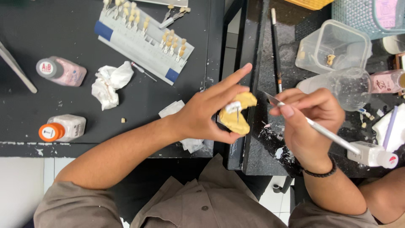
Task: The person holds a yellow dental plaster model with a partial denture and uses a metal carving tool to shape and trim the white dental material on the teeth. They then use a brush to apply and smooth white porcelain powder over the denture teeth, reloading powder from the bench, and finally set the model down and wipe the brush on a tissue.
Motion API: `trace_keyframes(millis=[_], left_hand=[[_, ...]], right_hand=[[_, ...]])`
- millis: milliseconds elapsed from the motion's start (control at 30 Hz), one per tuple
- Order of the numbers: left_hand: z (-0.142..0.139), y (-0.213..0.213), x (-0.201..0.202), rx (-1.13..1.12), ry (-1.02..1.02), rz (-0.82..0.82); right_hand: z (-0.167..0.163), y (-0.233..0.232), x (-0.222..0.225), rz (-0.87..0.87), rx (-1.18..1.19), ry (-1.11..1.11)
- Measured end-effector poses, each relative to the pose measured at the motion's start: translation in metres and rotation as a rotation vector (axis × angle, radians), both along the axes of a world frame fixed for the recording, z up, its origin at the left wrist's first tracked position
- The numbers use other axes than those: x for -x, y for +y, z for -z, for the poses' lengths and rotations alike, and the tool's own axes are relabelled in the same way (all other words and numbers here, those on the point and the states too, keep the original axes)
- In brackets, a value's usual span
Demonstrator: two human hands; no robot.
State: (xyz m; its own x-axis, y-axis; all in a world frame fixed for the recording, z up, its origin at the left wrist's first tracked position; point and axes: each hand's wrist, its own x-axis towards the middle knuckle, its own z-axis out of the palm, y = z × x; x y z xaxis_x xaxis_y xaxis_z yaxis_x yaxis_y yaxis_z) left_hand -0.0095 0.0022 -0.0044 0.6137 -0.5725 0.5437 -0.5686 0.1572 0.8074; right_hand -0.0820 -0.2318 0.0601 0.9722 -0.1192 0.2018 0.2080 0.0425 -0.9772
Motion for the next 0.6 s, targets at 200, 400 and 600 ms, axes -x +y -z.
trace_keyframes(millis=[200, 400, 600], left_hand=[[-0.005, -0.001, 0.004, -0.031, 0.150, -0.094], [0.001, -0.003, 0.012, 0.027, 0.158, -0.090], [0.007, -0.006, 0.015, 0.003, 0.073, -0.061]], right_hand=[[-0.021, 0.015, 0.001, -0.141, 0.546, -0.229], [-0.025, 0.026, 0.003, -0.171, 0.608, -0.242], [-0.028, 0.028, 0.007, -0.217, 0.691, -0.262]])
